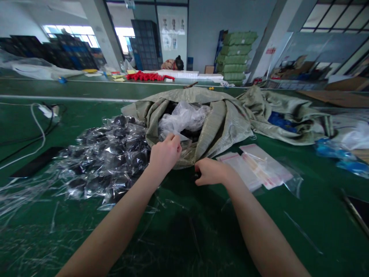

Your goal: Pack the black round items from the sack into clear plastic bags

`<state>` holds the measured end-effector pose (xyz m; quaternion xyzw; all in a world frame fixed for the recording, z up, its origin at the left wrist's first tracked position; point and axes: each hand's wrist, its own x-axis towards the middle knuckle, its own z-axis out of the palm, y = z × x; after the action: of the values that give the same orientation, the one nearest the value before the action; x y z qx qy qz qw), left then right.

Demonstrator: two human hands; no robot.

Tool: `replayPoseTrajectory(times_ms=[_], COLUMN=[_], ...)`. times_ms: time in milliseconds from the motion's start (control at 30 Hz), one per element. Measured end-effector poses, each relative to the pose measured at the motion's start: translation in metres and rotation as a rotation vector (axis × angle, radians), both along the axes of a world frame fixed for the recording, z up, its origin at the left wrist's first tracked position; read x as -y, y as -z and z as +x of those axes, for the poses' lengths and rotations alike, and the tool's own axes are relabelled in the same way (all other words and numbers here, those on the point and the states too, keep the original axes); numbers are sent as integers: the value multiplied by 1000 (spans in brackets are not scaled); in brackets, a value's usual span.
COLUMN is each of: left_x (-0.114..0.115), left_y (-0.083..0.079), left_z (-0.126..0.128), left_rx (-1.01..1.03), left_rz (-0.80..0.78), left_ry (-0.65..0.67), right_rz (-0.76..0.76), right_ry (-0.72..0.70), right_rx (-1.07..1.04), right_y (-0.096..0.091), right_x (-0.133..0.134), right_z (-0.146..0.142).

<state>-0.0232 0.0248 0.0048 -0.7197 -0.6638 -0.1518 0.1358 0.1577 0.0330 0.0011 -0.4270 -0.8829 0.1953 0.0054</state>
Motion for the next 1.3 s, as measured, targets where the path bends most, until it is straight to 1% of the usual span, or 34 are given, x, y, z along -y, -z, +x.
replayPoseTrajectory(times_ms=[67, 133, 200, 233, 267, 333, 433, 500, 600, 767, 833, 967, 1133, 1300], left_x=[0, 1, 1, 0, -1, -4, -7, -8, -8, -9, -10, -8, -3, -4], left_y=[0, 0, 1, 1, 1, 3, 3, 3, 2, 2, 2, 0, -2, 1], left_z=[1, 3, 4, 4, 4, 1, -5, -7, -8, -7, -7, -5, -2, -1], left_rx=[17, 40, 77, 102, 131, 195, 297, 357, 411, 483, 510, 522, 446, 390], left_rz=[-14, -35, -50, -51, -47, -39, -30, -28, -43, -66, -65, -37, 19, 34], left_ry=[14, 38, 50, 53, 55, 71, 111, 136, 140, 37, 22, 52, 104, 152], right_rz=[-69, -172, -260, -285, -293, -245, -37, 99, 220, 329, 370, 458, 591, 635], right_ry=[-30, -6, 73, 119, 162, 237, 301, 301, 268, 203, 179, 201, 242, 324], right_rx=[-200, -497, -765, -848, -885, -847, -716, -651, -570, -463, -430, -403, -427, -523], right_y=[-19, -31, -31, -28, -22, -10, 4, 6, 3, 0, 0, 2, 9, 13], right_x=[6, 9, 7, 4, 1, -7, -14, -13, -9, -5, -4, -3, -5, -8], right_z=[6, 8, 4, 1, -1, -6, -6, -6, -6, -8, -9, -14, -19, -21])
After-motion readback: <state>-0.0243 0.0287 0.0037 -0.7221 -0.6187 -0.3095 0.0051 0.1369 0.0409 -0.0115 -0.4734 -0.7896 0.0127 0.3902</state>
